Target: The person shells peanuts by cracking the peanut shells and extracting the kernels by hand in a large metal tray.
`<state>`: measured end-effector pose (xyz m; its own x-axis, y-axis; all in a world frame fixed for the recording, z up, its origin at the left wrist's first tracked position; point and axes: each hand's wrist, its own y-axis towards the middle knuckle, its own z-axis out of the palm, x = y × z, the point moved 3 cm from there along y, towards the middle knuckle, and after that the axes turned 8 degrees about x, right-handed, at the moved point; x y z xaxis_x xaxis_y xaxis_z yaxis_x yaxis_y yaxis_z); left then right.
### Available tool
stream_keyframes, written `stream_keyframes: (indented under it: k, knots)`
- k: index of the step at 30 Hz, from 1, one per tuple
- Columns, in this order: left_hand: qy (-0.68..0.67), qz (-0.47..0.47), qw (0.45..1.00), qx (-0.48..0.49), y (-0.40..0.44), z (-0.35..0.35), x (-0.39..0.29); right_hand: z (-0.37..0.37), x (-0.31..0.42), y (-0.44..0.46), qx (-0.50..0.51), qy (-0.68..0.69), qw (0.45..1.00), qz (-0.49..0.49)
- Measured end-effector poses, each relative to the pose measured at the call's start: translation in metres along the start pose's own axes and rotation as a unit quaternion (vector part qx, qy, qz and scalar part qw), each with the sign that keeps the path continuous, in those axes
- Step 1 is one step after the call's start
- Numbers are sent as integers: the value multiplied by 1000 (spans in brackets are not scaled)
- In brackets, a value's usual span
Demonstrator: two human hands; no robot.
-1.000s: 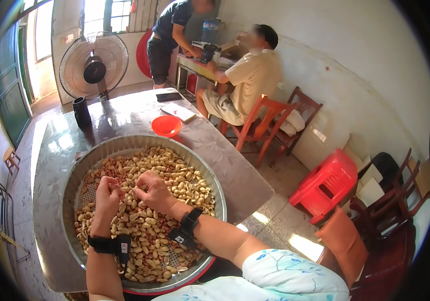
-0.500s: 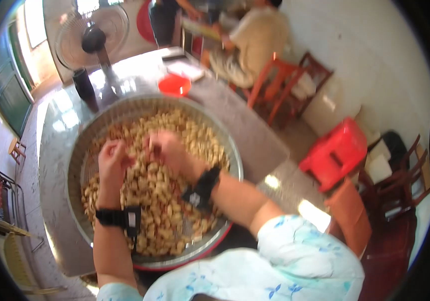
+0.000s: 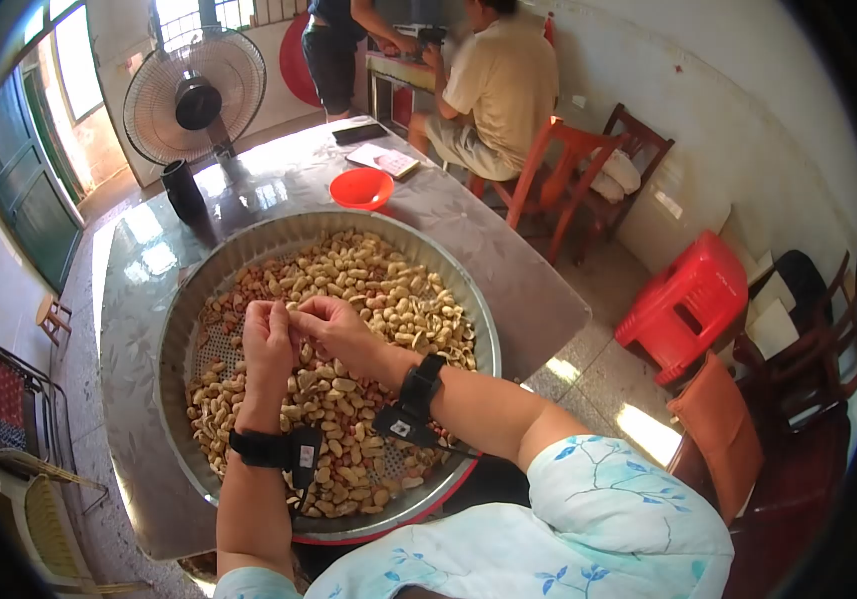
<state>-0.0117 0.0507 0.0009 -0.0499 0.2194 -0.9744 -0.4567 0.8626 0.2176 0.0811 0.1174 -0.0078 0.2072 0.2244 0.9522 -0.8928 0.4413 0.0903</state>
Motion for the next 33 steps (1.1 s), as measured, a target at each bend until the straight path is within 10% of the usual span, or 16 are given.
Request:
stream_keyframes:
  k: [33]
  knots:
    - [-189, -68, 977, -68, -11, 19, -8, 12, -2, 6, -92, -14, 987, -135]
